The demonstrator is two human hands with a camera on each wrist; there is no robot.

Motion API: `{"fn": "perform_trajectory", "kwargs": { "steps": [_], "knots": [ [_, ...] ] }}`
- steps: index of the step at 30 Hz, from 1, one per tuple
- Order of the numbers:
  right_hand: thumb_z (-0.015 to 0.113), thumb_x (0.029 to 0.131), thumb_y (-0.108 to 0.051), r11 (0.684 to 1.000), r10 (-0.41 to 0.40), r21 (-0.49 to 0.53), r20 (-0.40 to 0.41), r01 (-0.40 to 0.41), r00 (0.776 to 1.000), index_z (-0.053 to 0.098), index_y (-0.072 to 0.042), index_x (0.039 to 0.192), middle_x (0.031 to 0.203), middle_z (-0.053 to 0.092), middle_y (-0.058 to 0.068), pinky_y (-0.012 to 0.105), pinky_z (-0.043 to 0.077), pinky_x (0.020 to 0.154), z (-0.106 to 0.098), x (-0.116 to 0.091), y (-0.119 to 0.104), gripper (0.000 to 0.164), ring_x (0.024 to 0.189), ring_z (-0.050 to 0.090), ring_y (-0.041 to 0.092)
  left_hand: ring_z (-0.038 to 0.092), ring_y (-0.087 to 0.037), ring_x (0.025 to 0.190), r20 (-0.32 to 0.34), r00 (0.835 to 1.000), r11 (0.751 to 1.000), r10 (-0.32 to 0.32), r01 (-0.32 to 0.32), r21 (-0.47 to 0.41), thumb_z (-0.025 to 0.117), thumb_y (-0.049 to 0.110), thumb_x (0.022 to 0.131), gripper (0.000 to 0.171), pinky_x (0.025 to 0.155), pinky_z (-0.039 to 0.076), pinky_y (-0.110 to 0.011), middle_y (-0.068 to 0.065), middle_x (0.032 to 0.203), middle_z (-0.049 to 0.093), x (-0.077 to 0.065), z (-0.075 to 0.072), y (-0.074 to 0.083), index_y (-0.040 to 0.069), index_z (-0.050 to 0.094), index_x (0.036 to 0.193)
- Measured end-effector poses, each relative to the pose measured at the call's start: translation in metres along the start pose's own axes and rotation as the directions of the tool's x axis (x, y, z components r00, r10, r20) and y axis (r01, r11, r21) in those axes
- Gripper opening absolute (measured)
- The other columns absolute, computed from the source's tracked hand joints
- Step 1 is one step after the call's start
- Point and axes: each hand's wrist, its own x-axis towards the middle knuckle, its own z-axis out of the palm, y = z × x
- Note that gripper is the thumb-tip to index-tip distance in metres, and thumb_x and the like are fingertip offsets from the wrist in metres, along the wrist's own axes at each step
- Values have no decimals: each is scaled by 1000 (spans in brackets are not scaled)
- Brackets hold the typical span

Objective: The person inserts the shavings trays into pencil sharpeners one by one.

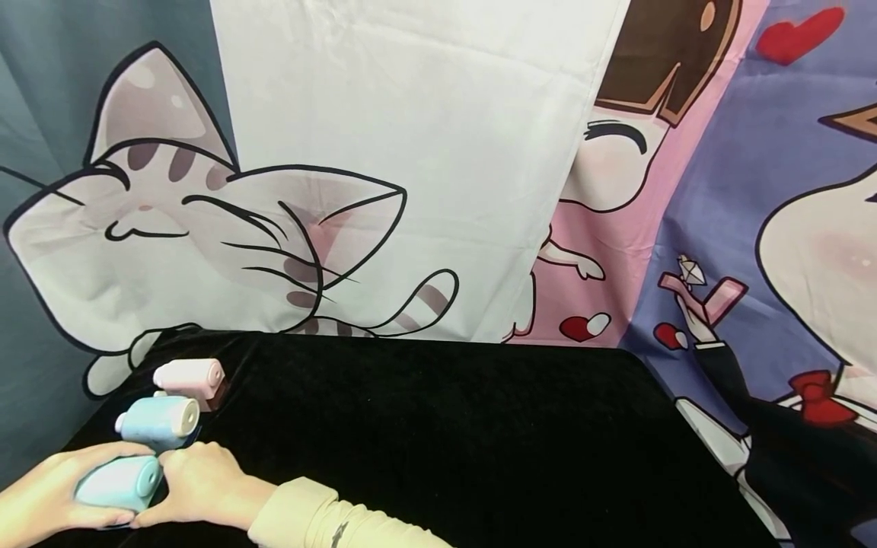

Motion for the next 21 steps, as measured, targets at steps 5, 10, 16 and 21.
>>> {"fn": "perform_trajectory", "kwargs": {
  "steps": [5,10,16,21],
  "knots": [
    [68,68,-61,999,6,49,36,-7,999,53,-33,105,76,59,-21,10,36,46,-2,-4,2,49,54,44,-8,47,2,73,-16,1000,1000,9,-8,25,83,37,53,58,55,41,-22,15,93,56,1,0,3,21,59,103],
    [65,69,-62,1000,-8,29,65,6,998,49,-32,117,77,60,-19,12,36,46,-5,-11,5,59,55,44,-6,47,2,78,47,999,998,-1,-2,63,79,44,58,56,58,42,-23,14,97,56,1,-3,8,22,59,105],
    [58,77,-61,996,-84,-1,73,84,994,50,-26,128,100,63,-16,10,42,55,-13,-20,21,62,74,53,-8,50,-9,85,180,960,971,-215,190,146,68,56,68,61,64,48,-34,-2,108,57,6,-6,22,16,58,112],
    [51,81,-61,994,-111,-4,67,112,992,46,-20,132,126,52,-12,13,43,80,-19,-34,38,66,107,47,-3,52,-27,94,103,957,952,-271,252,172,68,53,72,61,71,48,-50,-13,112,56,13,-6,42,10,58,114]
  ]
}}
